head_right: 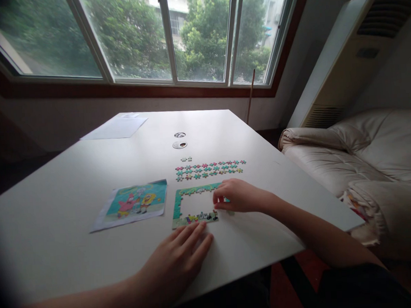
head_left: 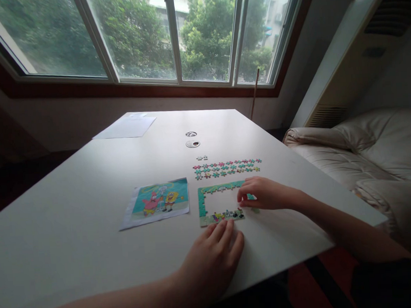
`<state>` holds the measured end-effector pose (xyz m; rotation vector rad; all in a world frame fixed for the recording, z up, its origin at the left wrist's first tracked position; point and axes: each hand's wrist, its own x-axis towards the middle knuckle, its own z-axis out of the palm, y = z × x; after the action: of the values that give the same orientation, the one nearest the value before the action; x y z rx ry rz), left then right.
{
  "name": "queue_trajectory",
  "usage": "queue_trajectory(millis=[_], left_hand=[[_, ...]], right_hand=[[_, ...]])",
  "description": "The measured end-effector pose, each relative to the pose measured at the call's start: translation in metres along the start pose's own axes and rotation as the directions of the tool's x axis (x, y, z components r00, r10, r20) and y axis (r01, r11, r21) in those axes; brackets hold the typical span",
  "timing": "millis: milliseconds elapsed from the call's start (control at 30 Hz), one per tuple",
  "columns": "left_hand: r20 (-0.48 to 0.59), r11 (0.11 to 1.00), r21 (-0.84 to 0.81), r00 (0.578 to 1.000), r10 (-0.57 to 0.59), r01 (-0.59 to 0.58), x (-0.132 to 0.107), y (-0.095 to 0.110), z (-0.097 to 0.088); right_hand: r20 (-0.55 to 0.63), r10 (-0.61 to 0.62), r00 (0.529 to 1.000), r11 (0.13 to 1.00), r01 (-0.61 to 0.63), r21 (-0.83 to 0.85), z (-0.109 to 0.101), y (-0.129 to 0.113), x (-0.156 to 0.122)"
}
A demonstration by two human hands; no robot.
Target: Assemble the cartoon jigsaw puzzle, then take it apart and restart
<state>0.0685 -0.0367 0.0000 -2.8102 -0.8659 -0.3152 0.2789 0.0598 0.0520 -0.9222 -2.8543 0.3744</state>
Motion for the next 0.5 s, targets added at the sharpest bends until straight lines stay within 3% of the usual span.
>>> queue_trajectory(millis=[500], left_hand=[[0.039,0.999,-0.020,0.999,-0.025,0.026,-0.0002,-0.0007,-0.0022]], right_hand=[[-0.012,0.000,1.000,1.000,0.000,-0.024,0.0030,-0.0004,0.0013]])
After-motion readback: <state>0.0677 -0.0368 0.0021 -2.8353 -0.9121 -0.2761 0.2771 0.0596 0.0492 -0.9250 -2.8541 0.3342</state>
